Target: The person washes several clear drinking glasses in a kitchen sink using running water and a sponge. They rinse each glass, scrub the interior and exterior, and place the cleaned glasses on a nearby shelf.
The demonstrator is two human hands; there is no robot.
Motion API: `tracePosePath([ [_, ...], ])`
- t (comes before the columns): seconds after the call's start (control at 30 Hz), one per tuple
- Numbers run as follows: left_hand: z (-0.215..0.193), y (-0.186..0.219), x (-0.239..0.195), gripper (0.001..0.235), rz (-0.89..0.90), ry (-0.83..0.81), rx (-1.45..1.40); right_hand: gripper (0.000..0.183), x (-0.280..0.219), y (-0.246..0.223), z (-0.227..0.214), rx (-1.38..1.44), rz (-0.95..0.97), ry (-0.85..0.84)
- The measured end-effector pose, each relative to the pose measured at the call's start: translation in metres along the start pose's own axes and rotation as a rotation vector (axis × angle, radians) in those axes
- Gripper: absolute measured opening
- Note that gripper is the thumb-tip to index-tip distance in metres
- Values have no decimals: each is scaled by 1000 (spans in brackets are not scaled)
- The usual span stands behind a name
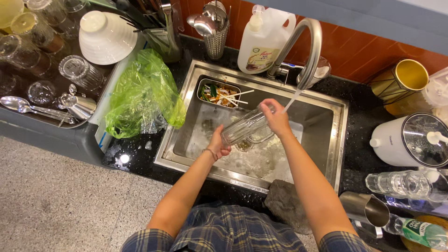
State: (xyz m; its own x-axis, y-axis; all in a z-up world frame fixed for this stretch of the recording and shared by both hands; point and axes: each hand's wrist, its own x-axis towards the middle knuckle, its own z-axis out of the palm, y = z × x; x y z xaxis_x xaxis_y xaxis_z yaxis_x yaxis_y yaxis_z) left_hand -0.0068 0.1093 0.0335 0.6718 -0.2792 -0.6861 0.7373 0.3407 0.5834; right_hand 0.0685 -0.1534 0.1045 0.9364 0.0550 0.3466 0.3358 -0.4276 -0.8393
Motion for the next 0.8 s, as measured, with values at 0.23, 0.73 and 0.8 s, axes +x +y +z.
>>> tracePosePath([
  [0.23,1,18,0,76,884,369,742,20,-15,-4,4,263,594,135],
  [0.73,27,20,-40,66,1042,333,697,20,-7,-2,-5,451,602,101],
  [0.8,25,27,-38,72,635,317,594,23,-16,1,-3,410,786,127],
])
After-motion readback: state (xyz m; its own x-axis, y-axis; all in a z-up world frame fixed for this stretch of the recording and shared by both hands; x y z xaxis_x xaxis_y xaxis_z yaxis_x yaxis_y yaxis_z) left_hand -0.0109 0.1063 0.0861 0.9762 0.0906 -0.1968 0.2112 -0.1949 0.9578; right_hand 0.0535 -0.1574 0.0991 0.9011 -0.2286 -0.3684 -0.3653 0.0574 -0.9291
